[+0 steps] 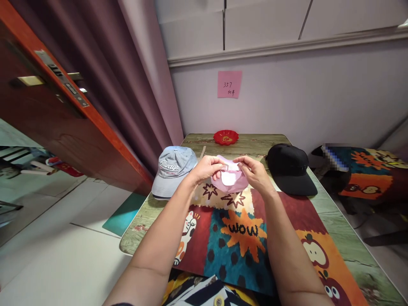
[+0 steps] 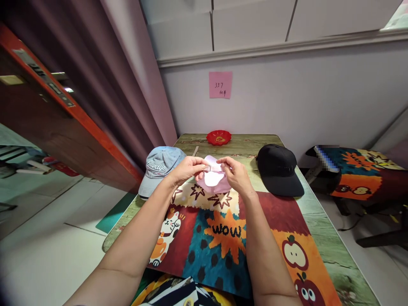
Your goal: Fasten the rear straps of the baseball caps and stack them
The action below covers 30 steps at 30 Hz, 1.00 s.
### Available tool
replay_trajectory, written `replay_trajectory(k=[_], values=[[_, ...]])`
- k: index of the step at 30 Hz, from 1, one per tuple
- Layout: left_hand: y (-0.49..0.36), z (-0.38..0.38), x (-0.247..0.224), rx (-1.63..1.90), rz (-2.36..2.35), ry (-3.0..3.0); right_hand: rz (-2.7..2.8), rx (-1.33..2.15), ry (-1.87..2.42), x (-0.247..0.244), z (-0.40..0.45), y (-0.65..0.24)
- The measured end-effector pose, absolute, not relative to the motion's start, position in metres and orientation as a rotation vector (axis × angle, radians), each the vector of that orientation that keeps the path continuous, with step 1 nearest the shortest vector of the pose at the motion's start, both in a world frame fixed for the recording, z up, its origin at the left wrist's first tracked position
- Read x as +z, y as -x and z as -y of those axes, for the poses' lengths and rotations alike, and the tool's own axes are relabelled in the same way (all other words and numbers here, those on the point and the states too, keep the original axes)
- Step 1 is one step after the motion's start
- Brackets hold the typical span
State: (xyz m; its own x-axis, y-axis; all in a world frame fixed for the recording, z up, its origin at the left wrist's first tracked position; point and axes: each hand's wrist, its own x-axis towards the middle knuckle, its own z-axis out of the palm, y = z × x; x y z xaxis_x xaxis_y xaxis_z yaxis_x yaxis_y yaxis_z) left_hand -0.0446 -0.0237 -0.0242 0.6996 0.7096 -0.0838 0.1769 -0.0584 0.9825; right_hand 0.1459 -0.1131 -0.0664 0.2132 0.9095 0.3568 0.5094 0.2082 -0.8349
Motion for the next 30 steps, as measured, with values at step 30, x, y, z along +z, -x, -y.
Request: replay_trajectory(k=[30], values=[[0.026, 0.035, -0.032, 0.623, -0.578, -1.249, 1.107, 0.590, 1.135, -0.055, 0.114, -0.118]])
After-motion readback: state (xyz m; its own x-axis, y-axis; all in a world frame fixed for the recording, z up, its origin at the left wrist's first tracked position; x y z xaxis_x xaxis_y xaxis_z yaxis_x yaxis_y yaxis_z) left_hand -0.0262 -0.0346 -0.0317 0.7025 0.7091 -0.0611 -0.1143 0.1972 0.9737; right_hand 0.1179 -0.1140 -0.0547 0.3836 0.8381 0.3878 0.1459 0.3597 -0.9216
